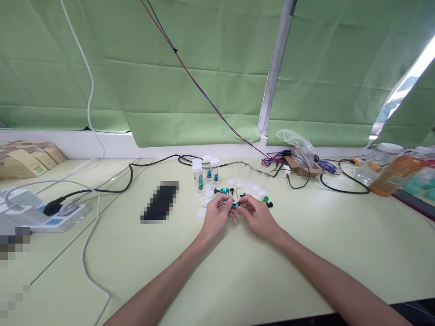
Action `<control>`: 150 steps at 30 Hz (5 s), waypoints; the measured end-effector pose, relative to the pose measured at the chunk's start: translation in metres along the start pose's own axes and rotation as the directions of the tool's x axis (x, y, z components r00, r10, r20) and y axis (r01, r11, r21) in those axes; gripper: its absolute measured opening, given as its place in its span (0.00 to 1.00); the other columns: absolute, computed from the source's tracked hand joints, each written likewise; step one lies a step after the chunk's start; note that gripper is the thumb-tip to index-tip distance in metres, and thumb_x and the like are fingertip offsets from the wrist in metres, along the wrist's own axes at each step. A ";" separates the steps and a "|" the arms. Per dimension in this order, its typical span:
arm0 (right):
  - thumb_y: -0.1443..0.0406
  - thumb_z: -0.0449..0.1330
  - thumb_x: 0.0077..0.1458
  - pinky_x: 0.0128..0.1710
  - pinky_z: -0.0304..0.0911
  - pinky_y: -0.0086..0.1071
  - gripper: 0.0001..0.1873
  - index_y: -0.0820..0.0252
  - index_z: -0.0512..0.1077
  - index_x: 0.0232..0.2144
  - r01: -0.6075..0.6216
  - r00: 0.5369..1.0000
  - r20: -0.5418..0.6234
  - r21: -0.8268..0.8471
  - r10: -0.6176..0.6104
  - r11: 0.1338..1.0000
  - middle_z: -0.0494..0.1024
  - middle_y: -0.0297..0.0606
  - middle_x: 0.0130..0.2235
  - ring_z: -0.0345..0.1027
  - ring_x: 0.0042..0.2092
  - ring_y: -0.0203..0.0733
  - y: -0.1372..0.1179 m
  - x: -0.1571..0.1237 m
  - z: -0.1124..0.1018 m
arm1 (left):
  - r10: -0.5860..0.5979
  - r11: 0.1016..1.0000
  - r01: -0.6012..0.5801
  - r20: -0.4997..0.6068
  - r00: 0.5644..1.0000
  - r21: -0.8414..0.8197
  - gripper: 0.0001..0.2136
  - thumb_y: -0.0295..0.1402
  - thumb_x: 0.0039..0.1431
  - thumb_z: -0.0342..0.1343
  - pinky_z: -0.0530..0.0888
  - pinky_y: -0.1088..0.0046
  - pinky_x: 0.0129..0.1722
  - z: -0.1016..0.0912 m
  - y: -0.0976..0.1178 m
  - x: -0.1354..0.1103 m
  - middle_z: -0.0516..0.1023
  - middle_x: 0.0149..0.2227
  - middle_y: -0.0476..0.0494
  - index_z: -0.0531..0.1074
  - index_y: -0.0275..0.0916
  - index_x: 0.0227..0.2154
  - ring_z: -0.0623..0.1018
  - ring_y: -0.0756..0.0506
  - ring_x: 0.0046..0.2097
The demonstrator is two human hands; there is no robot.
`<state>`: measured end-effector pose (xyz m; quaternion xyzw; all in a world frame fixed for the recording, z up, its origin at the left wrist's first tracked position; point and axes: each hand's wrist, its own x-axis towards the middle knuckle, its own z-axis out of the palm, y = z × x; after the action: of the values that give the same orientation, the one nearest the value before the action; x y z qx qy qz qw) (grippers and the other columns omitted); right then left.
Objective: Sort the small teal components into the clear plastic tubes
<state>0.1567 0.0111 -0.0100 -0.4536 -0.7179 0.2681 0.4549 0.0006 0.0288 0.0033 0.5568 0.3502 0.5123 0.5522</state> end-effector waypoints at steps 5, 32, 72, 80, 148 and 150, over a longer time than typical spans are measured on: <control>0.58 0.52 0.63 0.27 0.57 0.30 0.12 0.58 0.67 0.31 -0.009 1.000 0.015 -0.034 0.009 0.999 0.70 0.31 0.24 0.62 0.25 0.36 -0.003 0.000 -0.001 | 0.016 1.000 -0.016 0.014 1.000 -0.001 0.14 0.44 0.53 0.60 0.73 0.72 0.21 0.000 -0.002 0.000 0.70 0.24 0.49 0.69 0.37 0.28 0.74 0.49 0.24; 0.56 0.55 0.61 0.25 0.56 0.30 0.11 0.57 0.66 0.37 -0.022 0.999 0.026 -0.020 0.023 1.000 0.68 0.29 0.22 0.60 0.23 0.36 0.003 -0.001 0.001 | 0.016 1.000 -0.016 0.003 1.000 0.003 0.14 0.44 0.53 0.60 0.74 0.71 0.22 -0.001 0.000 0.001 0.70 0.22 0.50 0.70 0.37 0.28 0.74 0.49 0.23; 0.59 0.49 0.65 0.25 0.50 0.29 0.20 0.58 0.62 0.21 0.032 0.999 0.035 -0.082 -0.029 0.996 0.62 0.28 0.19 0.53 0.22 0.33 -0.001 0.001 -0.001 | 0.023 1.000 -0.023 0.032 0.999 -0.011 0.13 0.42 0.55 0.60 0.74 0.72 0.22 -0.001 -0.005 0.002 0.71 0.22 0.50 0.69 0.37 0.29 0.75 0.49 0.24; 0.57 0.56 0.61 0.28 0.58 0.28 0.11 0.58 0.69 0.39 -0.038 0.999 0.012 -0.023 0.038 0.999 0.71 0.30 0.25 0.63 0.26 0.36 0.001 0.000 0.000 | -0.017 1.000 0.017 -0.015 1.000 0.000 0.14 0.44 0.54 0.59 0.74 0.72 0.22 -0.002 -0.004 0.003 0.71 0.21 0.50 0.68 0.37 0.29 0.75 0.48 0.24; 0.55 0.51 0.63 0.24 0.59 0.30 0.13 0.58 0.67 0.36 -0.033 0.999 -0.037 0.043 0.035 0.999 0.71 0.33 0.25 0.63 0.23 0.36 0.000 0.000 0.000 | -0.024 0.999 0.021 0.056 0.998 0.049 0.17 0.48 0.56 0.56 0.73 0.73 0.23 -0.001 -0.001 0.000 0.71 0.28 0.47 0.71 0.37 0.32 0.73 0.49 0.25; 0.56 0.52 0.63 0.24 0.59 0.30 0.13 0.58 0.69 0.38 -0.025 1.000 -0.010 0.031 0.026 0.999 0.71 0.33 0.25 0.62 0.23 0.36 -0.001 0.000 0.000 | -0.011 0.999 0.008 0.068 0.998 0.048 0.16 0.48 0.56 0.56 0.73 0.73 0.24 0.000 -0.001 0.000 0.71 0.27 0.48 0.72 0.37 0.31 0.73 0.50 0.25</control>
<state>0.1563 0.0108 -0.0094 -0.4572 -0.7054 0.2824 0.4621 0.0003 0.0292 0.0025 0.5852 0.3458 0.4819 0.5529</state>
